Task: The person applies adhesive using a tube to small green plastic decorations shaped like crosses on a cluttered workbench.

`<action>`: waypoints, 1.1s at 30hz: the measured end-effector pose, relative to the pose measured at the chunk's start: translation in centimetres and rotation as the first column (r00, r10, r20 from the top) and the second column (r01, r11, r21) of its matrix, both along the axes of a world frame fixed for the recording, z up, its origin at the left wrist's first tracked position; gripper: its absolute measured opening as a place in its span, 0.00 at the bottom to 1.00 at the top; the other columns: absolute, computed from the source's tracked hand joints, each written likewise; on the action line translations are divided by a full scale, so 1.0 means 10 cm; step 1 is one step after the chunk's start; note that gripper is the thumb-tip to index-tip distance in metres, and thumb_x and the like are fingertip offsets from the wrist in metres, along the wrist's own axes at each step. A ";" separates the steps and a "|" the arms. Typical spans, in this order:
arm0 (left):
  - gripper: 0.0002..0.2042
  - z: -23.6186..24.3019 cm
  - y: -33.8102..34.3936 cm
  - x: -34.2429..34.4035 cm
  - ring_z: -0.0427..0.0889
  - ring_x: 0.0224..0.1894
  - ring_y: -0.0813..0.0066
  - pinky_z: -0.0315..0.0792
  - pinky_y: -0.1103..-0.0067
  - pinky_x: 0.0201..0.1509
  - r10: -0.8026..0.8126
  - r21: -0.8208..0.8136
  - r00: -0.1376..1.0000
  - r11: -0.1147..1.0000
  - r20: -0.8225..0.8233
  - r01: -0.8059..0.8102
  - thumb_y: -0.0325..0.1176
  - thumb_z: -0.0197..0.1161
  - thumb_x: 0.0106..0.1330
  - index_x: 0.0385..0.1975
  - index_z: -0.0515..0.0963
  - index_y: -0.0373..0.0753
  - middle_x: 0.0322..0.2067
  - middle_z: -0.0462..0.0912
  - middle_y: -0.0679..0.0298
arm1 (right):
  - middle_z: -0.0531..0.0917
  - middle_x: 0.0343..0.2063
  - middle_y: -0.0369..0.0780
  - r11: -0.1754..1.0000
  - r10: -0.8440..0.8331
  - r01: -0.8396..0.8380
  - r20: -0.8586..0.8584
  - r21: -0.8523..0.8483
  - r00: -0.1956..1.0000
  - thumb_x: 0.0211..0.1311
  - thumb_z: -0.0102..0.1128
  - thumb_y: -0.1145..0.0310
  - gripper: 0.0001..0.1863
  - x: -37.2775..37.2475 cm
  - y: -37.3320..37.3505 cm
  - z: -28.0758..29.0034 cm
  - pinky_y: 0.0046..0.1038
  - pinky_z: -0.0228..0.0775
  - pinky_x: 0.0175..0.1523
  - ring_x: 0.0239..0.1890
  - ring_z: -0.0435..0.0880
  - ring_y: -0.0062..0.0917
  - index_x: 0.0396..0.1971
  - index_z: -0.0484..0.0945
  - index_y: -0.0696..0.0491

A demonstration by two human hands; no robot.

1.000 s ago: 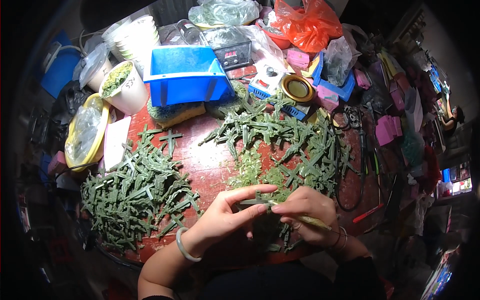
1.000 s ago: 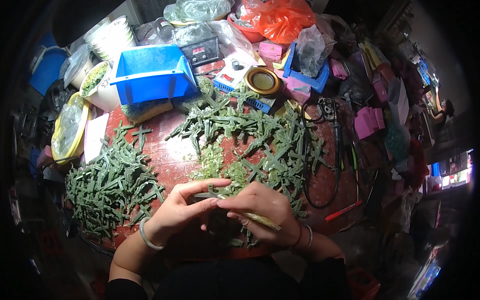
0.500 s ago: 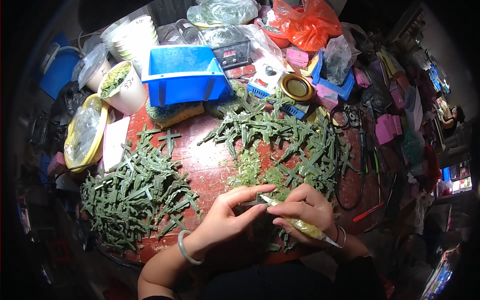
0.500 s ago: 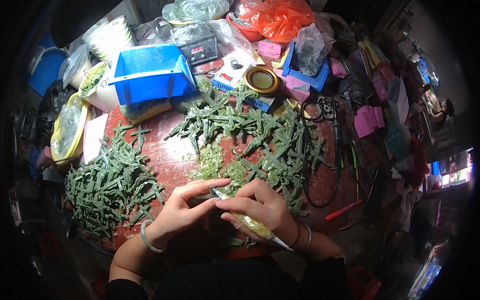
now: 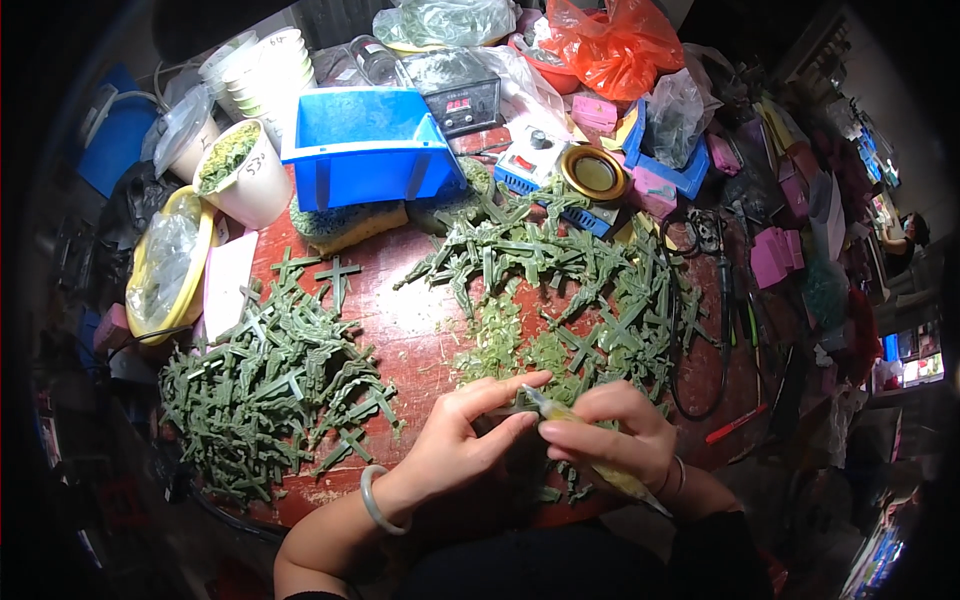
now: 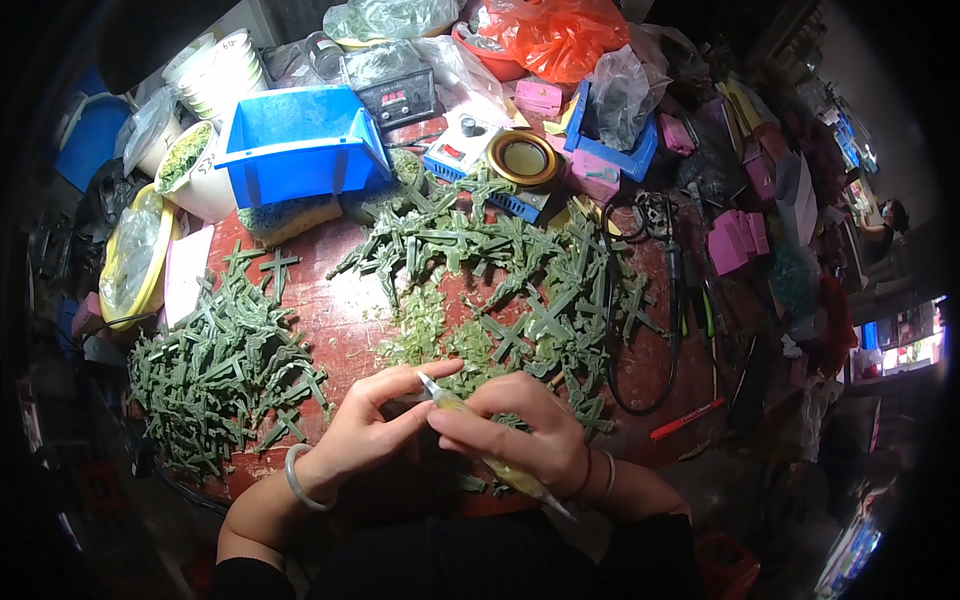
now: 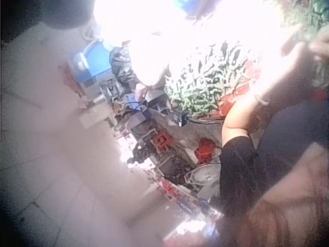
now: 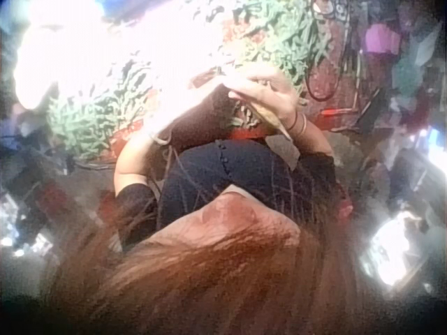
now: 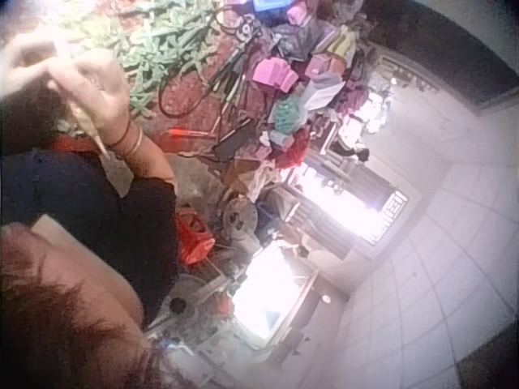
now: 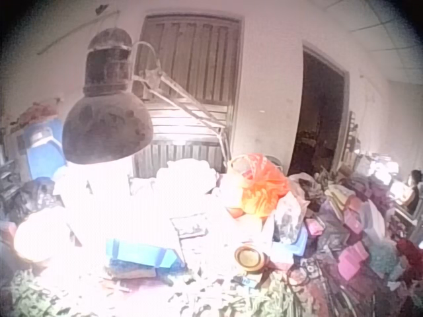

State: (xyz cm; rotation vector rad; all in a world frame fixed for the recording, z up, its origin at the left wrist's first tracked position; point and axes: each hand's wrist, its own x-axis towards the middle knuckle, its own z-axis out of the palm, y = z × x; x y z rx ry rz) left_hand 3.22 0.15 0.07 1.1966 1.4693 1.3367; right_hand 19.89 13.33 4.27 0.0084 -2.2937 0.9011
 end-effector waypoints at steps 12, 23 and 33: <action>0.22 0.29 0.00 -0.03 0.76 0.19 0.86 0.71 0.88 0.24 -0.004 -0.229 0.845 0.962 0.534 0.150 0.28 0.59 0.70 0.65 0.69 0.39 0.31 0.84 0.67 | 0.78 0.30 0.35 0.996 -0.022 0.027 0.057 -0.081 0.998 0.53 0.73 0.74 0.14 0.01 0.03 -0.03 0.22 0.72 0.31 0.28 0.78 0.21 0.42 0.86 0.51; 0.22 0.24 0.00 -0.06 0.78 0.25 0.86 0.76 0.86 0.25 -0.012 -0.206 0.732 0.956 0.681 0.207 0.28 0.62 0.69 0.63 0.71 0.40 0.37 0.83 0.67 | 0.84 0.30 0.38 0.976 -0.027 0.037 0.050 -0.214 0.998 0.57 0.69 0.74 0.16 0.03 0.14 0.00 0.26 0.74 0.36 0.30 0.82 0.27 0.47 0.84 0.54; 0.18 0.18 -0.01 -0.03 0.79 0.25 0.83 0.76 0.87 0.27 -0.082 -0.077 0.925 0.990 0.371 0.118 0.27 0.61 0.69 0.59 0.76 0.41 0.37 0.74 0.65 | 0.81 0.28 0.39 0.984 0.077 -0.083 -0.041 -0.158 0.996 0.56 0.67 0.79 0.18 0.01 0.05 -0.07 0.25 0.74 0.32 0.27 0.81 0.25 0.48 0.82 0.58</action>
